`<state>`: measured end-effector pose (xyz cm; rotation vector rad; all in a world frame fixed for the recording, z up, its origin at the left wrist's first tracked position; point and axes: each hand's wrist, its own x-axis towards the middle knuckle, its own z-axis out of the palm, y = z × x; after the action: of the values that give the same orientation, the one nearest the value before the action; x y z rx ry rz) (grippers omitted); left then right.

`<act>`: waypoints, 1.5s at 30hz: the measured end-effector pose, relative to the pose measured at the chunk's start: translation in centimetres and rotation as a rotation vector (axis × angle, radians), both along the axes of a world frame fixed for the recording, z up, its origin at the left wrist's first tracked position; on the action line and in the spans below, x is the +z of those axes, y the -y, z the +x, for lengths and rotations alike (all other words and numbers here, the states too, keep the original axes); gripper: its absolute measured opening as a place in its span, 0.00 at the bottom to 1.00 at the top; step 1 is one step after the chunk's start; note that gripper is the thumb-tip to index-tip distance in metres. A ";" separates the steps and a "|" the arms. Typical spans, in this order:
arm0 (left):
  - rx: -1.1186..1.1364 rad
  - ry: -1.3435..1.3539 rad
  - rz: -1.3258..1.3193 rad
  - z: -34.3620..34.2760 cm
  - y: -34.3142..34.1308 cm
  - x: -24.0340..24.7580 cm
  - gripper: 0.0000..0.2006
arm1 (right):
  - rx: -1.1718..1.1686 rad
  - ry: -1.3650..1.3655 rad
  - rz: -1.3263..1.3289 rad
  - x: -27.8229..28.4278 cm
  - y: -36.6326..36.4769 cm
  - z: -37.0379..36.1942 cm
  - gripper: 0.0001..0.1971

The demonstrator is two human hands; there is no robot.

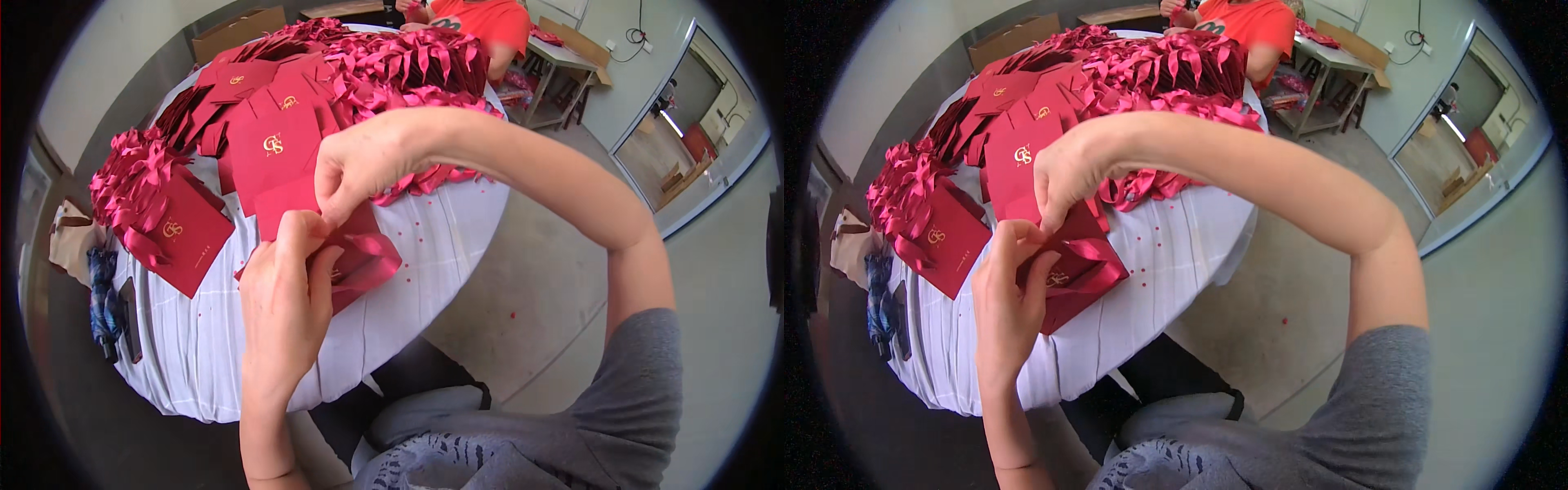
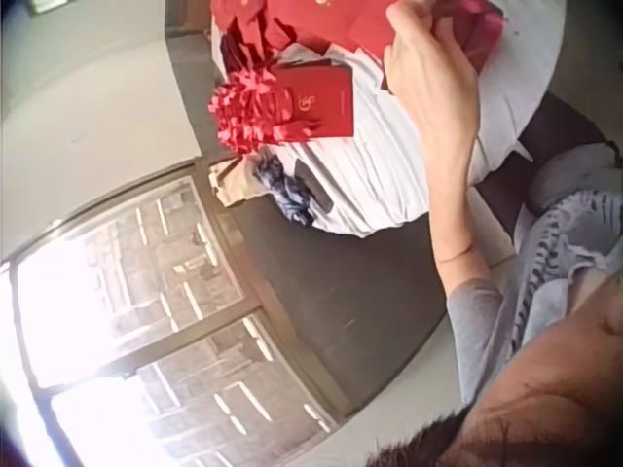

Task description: The person attaches ribbon handles to paper gift bags by threading ribbons into the bags by hand.

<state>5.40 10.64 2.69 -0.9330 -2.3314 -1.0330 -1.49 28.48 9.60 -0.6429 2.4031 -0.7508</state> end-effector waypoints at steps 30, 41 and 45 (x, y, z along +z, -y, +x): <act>-0.057 0.108 -0.227 0.0 0.4 2.0 0.06 | -0.171 0.391 -1.008 -10.5 -3.6 -1.1 0.27; 0.078 -0.048 -0.192 0.2 -0.9 0.6 0.05 | -0.298 -0.238 -0.904 -8.4 -0.6 2.8 0.10; 0.065 -0.073 -0.149 0.3 -1.0 0.4 0.03 | -0.387 -0.383 -1.039 -9.3 0.2 3.4 0.12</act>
<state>5.69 11.63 3.04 -0.9264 -2.3869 -0.7950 1.88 28.27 0.29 -0.7338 2.3515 -2.2737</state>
